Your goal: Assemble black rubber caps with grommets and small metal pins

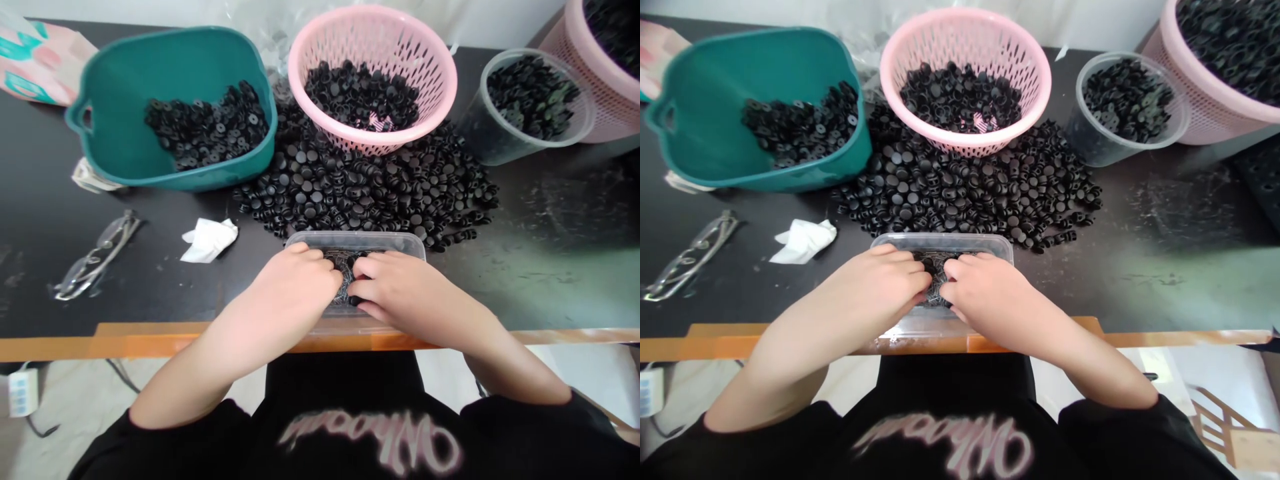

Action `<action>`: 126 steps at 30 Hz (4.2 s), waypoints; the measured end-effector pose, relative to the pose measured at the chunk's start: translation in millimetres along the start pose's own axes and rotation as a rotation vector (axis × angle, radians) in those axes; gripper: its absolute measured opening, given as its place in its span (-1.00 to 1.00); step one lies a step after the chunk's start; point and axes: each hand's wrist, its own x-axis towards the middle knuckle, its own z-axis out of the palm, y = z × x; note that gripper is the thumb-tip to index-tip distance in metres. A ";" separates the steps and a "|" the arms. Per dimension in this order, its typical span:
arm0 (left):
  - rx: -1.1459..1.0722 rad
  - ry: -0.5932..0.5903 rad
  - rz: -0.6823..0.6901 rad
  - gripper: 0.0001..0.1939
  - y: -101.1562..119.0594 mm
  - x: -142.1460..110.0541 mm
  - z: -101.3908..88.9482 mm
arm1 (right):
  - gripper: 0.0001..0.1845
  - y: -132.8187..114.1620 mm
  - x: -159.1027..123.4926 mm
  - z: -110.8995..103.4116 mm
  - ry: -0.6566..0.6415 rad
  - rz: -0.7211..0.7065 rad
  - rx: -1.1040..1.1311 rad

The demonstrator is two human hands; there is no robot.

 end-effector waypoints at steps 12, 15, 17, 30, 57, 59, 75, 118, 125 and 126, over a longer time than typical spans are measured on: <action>-0.204 0.148 0.032 -0.75 -15.4 -12.4 -2.9 | -0.99 -0.3 -3.5 -7.9 0.010 0.124 0.266; -0.290 0.252 -0.030 -0.84 -13.8 -13.3 -11.3 | -0.92 -0.1 -4.9 -7.4 0.143 0.169 0.404; -0.409 0.374 -0.063 -0.89 -10.5 -13.2 -20.5 | -0.79 -0.2 -4.8 -10.8 0.274 0.156 0.527; -0.455 0.701 -0.011 -0.91 5.4 -9.3 -24.8 | -0.94 2.8 0.4 -15.9 0.531 0.223 1.494; -0.830 0.608 -0.118 -0.85 11.5 -6.1 -18.2 | -0.88 -1.3 -1.7 -18.8 0.649 0.249 1.322; -0.822 0.637 -0.077 -0.84 12.5 -5.5 -18.9 | -0.87 -0.2 -1.9 -17.2 0.697 0.239 1.356; -0.402 0.775 -0.032 -0.91 19.7 -0.4 -12.0 | -0.89 -4.1 -6.5 -17.6 0.807 0.269 0.870; -0.676 0.783 0.081 -0.74 20.4 0.7 -14.6 | -0.80 1.8 -7.8 -14.9 0.712 0.064 1.601; -0.632 0.810 0.105 -0.78 21.2 -0.6 -16.0 | -0.86 7.8 -1.5 -8.0 0.625 0.019 1.716; -0.639 0.812 0.119 -0.78 20.5 -0.5 -16.2 | -0.85 7.6 -0.3 -7.3 0.617 -0.005 1.753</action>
